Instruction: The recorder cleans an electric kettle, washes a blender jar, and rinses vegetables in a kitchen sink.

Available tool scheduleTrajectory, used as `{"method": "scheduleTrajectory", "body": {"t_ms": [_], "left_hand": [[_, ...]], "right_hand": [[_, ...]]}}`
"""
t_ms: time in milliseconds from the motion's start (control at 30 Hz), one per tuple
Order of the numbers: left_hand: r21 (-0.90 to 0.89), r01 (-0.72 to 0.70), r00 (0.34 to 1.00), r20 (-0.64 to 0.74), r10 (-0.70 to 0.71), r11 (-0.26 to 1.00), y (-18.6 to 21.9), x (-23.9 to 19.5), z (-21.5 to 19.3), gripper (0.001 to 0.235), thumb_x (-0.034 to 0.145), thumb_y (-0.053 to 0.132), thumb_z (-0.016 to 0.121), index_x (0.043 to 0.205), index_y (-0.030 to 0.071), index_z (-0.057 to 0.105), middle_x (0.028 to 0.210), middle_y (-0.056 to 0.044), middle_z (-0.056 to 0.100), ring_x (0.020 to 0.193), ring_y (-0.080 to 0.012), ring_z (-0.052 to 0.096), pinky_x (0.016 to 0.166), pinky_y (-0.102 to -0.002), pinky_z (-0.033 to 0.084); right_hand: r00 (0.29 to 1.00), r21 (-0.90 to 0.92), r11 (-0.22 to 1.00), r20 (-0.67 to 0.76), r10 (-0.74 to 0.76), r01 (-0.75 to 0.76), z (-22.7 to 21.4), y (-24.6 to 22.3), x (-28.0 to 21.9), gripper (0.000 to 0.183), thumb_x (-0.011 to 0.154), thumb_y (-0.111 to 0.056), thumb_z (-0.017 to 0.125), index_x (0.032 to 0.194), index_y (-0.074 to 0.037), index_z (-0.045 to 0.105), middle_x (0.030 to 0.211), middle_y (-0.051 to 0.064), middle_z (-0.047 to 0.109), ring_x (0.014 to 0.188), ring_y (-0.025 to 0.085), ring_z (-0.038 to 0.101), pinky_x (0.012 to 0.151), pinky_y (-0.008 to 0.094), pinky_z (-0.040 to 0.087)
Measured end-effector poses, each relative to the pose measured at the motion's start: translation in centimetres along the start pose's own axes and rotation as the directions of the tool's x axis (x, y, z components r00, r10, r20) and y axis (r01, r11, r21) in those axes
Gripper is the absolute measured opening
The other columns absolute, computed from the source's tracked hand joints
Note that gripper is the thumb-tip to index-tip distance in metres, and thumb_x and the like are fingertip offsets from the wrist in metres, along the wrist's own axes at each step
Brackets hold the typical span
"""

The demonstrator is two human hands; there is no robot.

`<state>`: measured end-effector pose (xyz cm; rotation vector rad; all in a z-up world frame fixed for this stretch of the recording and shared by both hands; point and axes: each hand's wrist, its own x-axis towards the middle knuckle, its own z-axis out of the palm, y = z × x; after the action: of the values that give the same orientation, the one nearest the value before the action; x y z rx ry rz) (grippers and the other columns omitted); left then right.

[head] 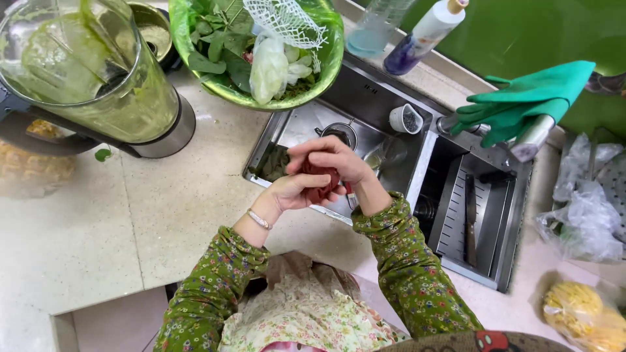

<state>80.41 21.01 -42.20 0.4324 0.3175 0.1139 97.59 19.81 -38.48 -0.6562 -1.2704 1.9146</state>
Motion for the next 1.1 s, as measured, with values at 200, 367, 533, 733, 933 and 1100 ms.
{"method": "scheduleTrajectory", "body": {"t_ms": [200,367,533,733,933,1100], "left_hand": [[0.041,-0.173,0.985,-0.001,0.173,0.984,-1.0,7.1,-5.1,0.025,0.094,-0.001,0.082,0.096,0.003,0.057,0.073,-0.004,0.058,0.056,-0.0128,0.051,0.047,-0.025,0.037],[0.608,-0.106,0.762,-0.458,0.457,0.786,-0.8,10.5,-5.4,0.020,0.067,0.007,0.078,0.082,0.004,0.064,0.068,-0.003,0.061,0.055,-0.0147,0.055,0.047,-0.032,0.041],[0.891,0.143,0.548,-0.434,0.715,0.431,-1.7,12.5,-7.1,0.027,0.078,0.032,0.075,0.084,0.006,0.068,0.073,-0.016,0.071,0.068,-0.0332,0.070,0.063,-0.044,0.055],[0.927,0.281,0.470,-0.358,0.807,0.247,1.2,7.6,-6.4,0.047,0.078,0.016,0.074,0.120,0.005,0.057,0.094,-0.023,0.072,0.088,-0.0449,0.070,0.080,-0.053,0.054],[0.987,0.051,0.303,-0.163,0.939,0.154,3.0,-5.2,-3.3,0.071,0.073,0.014,0.089,0.131,0.004,0.049,0.112,-0.028,0.065,0.106,-0.0462,0.062,0.089,-0.051,0.051],[0.968,-0.055,0.230,-0.226,0.946,0.245,-1.8,-21.1,-3.2,0.062,0.078,0.014,0.086,0.131,0.011,0.054,0.121,-0.019,0.069,0.112,-0.0364,0.070,0.097,-0.044,0.055]], "right_hand": [[0.945,0.061,0.992,-0.314,-0.090,0.115,-3.1,0.0,2.1,0.036,0.114,-0.021,0.049,0.138,0.005,0.059,0.072,0.001,0.058,0.068,0.012,0.059,0.067,0.029,0.053],[0.794,-0.105,0.991,-0.594,-0.129,0.083,-5.2,2.1,3.4,0.027,0.113,-0.022,0.049,0.118,0.001,0.062,0.063,-0.002,0.048,0.054,0.007,0.047,0.053,0.026,0.045],[0.593,-0.219,0.975,-0.790,-0.157,-0.033,-7.0,5.2,4.3,0.026,0.111,-0.024,0.046,0.107,-0.002,0.060,0.058,-0.001,0.048,0.047,0.009,0.046,0.042,0.027,0.038],[0.676,-0.400,0.913,-0.694,-0.249,-0.074,-7.2,5.5,3.2,0.021,0.105,-0.020,0.059,0.112,-0.001,0.066,0.089,0.001,0.067,0.077,0.010,0.063,0.068,0.024,0.052],[0.925,-0.758,0.640,-0.322,-0.200,-0.125,1.1,0.9,5.6,0.018,0.093,-0.012,0.072,0.103,0.001,0.064,0.095,0.004,0.070,0.088,0.012,0.068,0.079,0.029,0.057],[0.945,-0.440,0.837,0.179,-0.273,0.326,12.2,-0.1,12.0,0.010,0.092,-0.007,0.069,0.094,0.000,0.063,0.111,0.004,0.060,0.107,0.013,0.058,0.095,0.028,0.048]]}}
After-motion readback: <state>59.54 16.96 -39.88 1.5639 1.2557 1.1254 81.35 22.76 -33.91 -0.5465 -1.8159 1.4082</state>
